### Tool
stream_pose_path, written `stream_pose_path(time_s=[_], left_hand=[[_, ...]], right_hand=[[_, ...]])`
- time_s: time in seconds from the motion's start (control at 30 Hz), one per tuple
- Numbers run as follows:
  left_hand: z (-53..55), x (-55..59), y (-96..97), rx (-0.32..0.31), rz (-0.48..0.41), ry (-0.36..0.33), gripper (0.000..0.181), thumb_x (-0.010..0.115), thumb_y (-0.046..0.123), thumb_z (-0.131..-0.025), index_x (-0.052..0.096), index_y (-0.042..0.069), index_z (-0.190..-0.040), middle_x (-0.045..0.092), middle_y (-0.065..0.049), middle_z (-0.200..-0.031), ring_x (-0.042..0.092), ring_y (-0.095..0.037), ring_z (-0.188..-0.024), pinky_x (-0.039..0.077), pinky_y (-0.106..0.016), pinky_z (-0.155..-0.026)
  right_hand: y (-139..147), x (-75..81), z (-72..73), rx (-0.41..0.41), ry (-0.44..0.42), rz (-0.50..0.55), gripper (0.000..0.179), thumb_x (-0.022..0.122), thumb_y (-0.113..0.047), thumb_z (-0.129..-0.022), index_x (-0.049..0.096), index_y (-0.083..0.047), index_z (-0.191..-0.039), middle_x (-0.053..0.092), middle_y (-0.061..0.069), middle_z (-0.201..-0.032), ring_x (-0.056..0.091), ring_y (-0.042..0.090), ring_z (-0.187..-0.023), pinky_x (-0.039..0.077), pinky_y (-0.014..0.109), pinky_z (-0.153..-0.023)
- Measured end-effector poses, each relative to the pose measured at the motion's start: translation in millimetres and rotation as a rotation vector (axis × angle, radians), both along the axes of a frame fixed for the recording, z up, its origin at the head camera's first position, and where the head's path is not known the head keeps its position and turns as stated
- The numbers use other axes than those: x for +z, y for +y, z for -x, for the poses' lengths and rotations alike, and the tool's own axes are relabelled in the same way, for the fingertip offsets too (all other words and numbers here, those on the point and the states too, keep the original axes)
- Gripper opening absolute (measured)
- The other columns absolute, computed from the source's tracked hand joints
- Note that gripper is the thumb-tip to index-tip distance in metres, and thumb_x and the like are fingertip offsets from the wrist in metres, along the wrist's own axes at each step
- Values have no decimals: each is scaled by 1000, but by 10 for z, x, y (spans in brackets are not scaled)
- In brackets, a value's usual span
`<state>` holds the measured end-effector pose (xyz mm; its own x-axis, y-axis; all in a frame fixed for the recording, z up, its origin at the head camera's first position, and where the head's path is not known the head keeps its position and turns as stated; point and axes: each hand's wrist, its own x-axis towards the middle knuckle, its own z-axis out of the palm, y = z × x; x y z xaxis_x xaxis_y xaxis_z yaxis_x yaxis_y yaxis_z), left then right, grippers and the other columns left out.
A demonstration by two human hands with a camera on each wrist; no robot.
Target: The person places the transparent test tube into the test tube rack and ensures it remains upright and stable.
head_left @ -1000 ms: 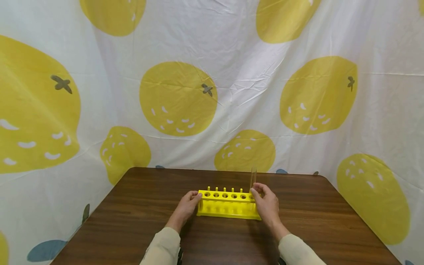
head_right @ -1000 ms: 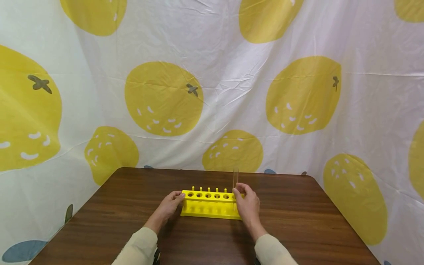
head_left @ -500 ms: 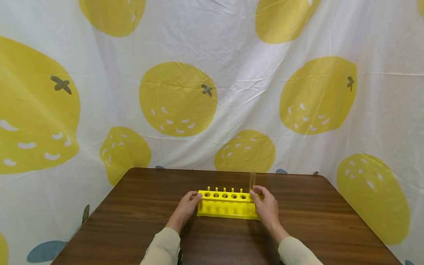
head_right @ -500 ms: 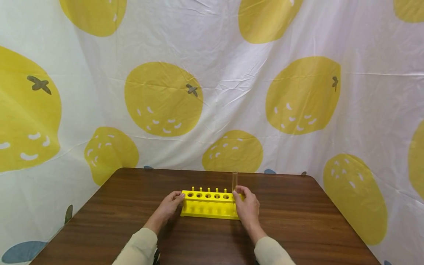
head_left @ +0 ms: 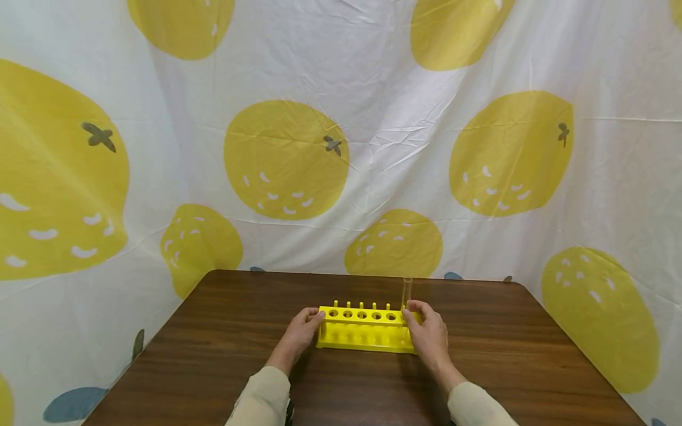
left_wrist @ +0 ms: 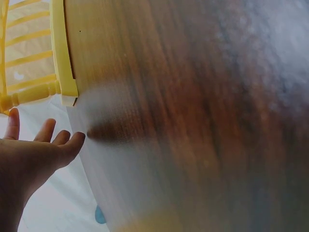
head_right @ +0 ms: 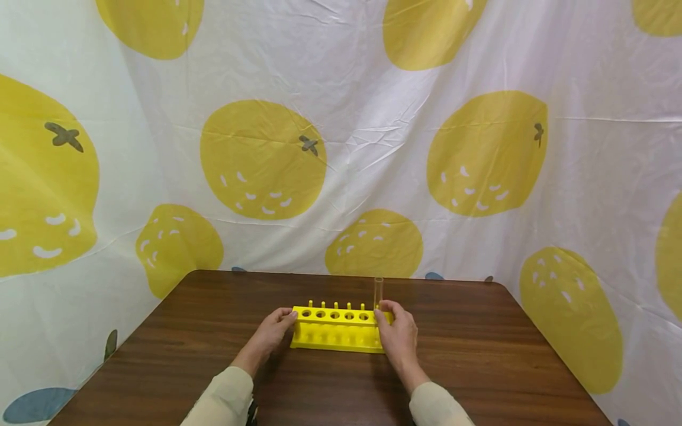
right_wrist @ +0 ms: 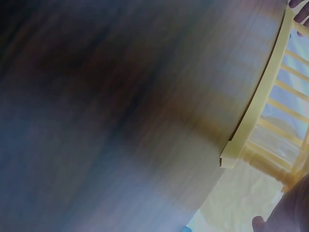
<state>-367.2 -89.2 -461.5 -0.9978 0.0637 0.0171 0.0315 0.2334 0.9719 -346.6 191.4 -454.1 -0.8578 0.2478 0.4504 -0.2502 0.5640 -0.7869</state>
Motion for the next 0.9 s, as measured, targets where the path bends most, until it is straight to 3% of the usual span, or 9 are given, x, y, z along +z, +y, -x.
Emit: stream_pose_path(time_s=[0.43,0.73,0.9], left_hand=[[-6,41,-2,-5,46,5,46,49,33,-106,50,-3,-134,53,-25,-132,48,-41,-124,39,-56,-103],[-28,93,-21,-17,117,60,42,49,28,-106,53,-7,-129,56,-27,-128,52,-40,-119,43,-54,-98],[-29,129,-52,-17,162,36,44,49,34,-105,56,-3,-127,57,-22,-126,54,-35,-114,44,-53,-97]], right_hand=[[5,15,-24,19,-8,13,29,66,-18,-97,65,-2,-121,68,16,-117,58,34,-115,39,52,-102],[18,30,-25,28,6,20,29,65,-16,-98,65,-2,-122,67,16,-116,58,34,-113,40,51,-100],[45,47,-31,42,18,25,29,64,-17,-98,64,-1,-123,67,17,-115,58,34,-111,41,51,-99]])
